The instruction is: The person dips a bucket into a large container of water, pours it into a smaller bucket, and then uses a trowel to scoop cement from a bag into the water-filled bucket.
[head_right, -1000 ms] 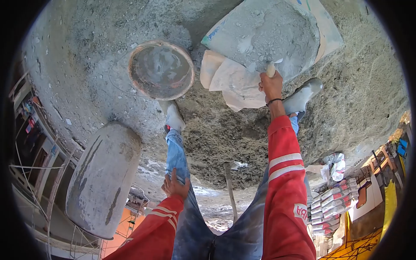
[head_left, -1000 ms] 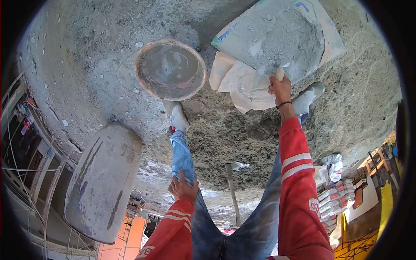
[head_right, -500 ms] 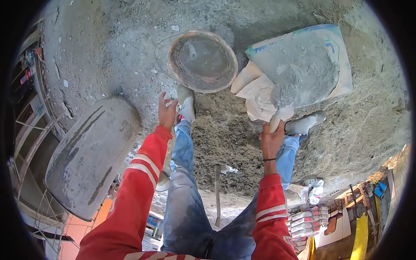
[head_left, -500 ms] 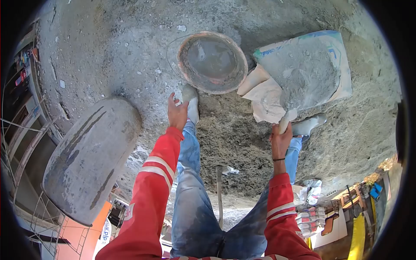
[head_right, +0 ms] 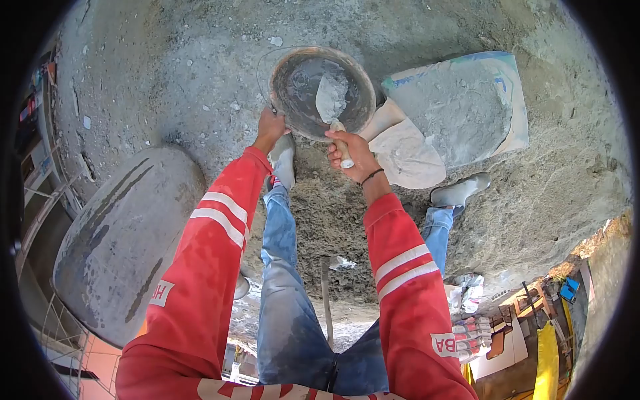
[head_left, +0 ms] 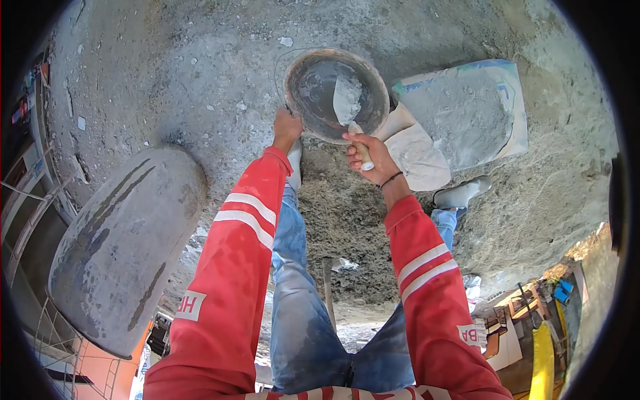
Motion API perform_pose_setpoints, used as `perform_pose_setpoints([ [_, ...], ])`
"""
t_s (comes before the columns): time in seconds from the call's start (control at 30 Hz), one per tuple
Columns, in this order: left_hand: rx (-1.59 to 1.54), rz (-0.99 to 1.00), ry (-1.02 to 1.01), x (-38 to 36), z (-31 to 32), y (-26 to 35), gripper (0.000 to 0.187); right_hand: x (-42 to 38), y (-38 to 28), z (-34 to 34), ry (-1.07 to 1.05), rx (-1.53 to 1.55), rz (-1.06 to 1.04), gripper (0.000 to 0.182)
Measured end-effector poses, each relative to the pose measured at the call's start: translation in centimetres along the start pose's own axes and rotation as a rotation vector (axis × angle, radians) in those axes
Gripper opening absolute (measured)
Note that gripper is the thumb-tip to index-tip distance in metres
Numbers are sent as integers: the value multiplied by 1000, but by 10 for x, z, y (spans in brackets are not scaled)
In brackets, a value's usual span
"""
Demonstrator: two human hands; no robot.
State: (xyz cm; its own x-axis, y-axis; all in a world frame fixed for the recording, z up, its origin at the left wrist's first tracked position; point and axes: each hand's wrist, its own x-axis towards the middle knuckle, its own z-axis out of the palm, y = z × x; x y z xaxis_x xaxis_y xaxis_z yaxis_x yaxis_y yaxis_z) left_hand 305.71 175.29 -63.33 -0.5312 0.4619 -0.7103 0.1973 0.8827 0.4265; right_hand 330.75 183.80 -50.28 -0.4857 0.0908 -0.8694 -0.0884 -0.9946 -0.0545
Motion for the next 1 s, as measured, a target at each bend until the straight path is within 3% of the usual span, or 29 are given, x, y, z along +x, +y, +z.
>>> perform_pose_setpoints([
  [0.07, -30, -7, -35, 6, -3, -7, 38, 22, -8, -13, -179, 454, 277, 31],
  [0.1, -56, -19, -66, 4, -5, -3, 38, 29, -8, -17, -191, 509, 319, 36],
  [0.2, -75, -88, -128, -21, -18, 27, 38, 30, 1, -31, -326, 664, 408, 42],
  [0.27, -60, -97, -113, -23, -17, 31, 39, 16, 6, -38, -355, 591, 357, 45],
  [0.33, -38, -95, -75, -21, -14, 31, 40, -8, 8, -48, -607, 590, 389, 44],
  [0.37, -29, -73, -58, -22, -11, 30, 41, -23, 10, -49, -590, 601, 361, 44],
  [0.43, -62, -112, -63, -30, -10, 44, 40, -60, 8, -48, -409, 237, 167, 39],
  [0.47, -57, -41, -104, -16, -7, 20, 39, -87, 6, -51, -380, 252, 144, 39],
  [0.53, -41, -81, -125, -11, -5, 12, 37, -134, 4, -55, -14, -148, -94, 30],
  [0.57, -35, -138, -127, -3, -3, 2, 36, -146, 10, -82, 58, -232, -219, 29],
  [0.63, 3, -149, -143, -5, -6, 9, 38, -165, 20, -153, 503, -833, -601, 37],
  [0.7, 43, -171, -144, -10, -8, 18, 40, -184, 14, -220, 977, -1180, -530, 42],
  [0.77, -9, -253, -161, -10, -9, 26, 40, -192, 2, -286, 1227, -1309, -314, 35],
  [0.87, -3, -325, -193, 6, -11, 15, 38, -166, -10, -373, 1324, -1374, -235, 33],
  [1.0, 29, -352, -170, 2, -8, 16, 35, -113, 15, -380, 1308, -1208, -115, 35],
])
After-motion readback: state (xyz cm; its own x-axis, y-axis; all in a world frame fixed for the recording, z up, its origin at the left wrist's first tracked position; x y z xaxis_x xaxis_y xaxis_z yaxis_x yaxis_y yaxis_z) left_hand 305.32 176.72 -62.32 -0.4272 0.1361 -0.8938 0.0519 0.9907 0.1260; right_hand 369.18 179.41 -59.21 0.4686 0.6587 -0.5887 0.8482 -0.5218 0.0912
